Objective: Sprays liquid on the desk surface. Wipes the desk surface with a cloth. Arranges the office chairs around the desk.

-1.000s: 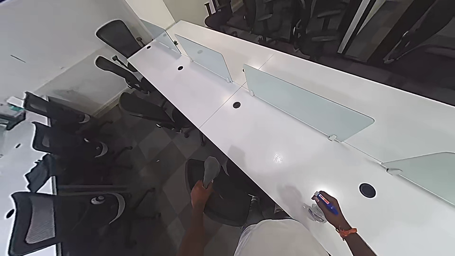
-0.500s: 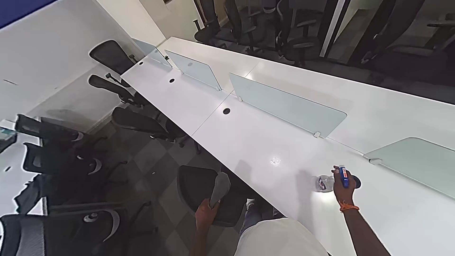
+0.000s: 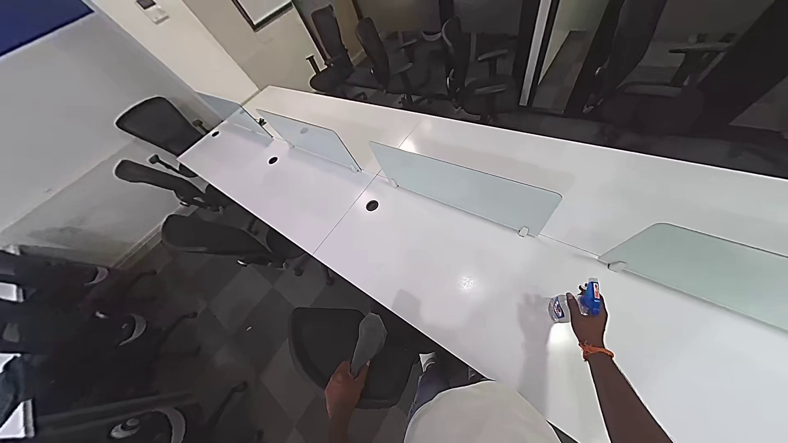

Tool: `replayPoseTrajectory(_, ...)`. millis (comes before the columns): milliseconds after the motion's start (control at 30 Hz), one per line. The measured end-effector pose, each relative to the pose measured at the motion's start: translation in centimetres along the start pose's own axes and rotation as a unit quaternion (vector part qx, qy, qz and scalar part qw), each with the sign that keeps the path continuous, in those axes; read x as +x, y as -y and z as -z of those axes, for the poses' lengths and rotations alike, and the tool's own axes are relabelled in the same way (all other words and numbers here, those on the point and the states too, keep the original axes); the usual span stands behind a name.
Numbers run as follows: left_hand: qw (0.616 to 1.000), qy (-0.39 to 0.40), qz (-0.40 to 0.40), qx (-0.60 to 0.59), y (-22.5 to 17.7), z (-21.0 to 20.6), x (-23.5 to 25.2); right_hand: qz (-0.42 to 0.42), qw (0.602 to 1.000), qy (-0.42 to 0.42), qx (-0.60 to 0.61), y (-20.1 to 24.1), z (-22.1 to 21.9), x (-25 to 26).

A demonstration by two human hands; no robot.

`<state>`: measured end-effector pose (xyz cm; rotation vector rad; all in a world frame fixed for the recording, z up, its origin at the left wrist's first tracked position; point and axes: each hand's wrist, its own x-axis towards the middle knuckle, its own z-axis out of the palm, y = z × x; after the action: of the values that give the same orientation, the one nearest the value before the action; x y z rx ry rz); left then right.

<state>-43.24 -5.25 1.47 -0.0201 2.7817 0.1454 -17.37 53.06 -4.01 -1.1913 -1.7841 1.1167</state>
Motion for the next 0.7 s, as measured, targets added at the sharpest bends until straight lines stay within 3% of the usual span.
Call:
replayPoseTrajectory(233, 0.999, 0.049, 0.002, 0.004, 0.4, 0.8, 0.9, -0.019, 0.995, -0.026, -0.091, -1.6, 1.7, -6.0)
replayPoseTrajectory(333, 0.994, 0.091, -0.051, -0.014, 1.8, 1.7, 2.4, -0.053, 0.975, -0.057, -0.208, -2.1, 3.7, -11.3)
replayPoseTrajectory(433, 0.988, 0.111, -0.097, 0.052, 3.8, 2.4, 4.1, -0.054, 0.953, -0.080, -0.287, -2.9, 5.8, -16.6)
replayPoseTrajectory(700, 0.985, 0.125, -0.078, 0.084, 5.3, 2.5, 4.5, -0.064, 0.943, -0.063, -0.321, -3.6, 8.1, -28.1)
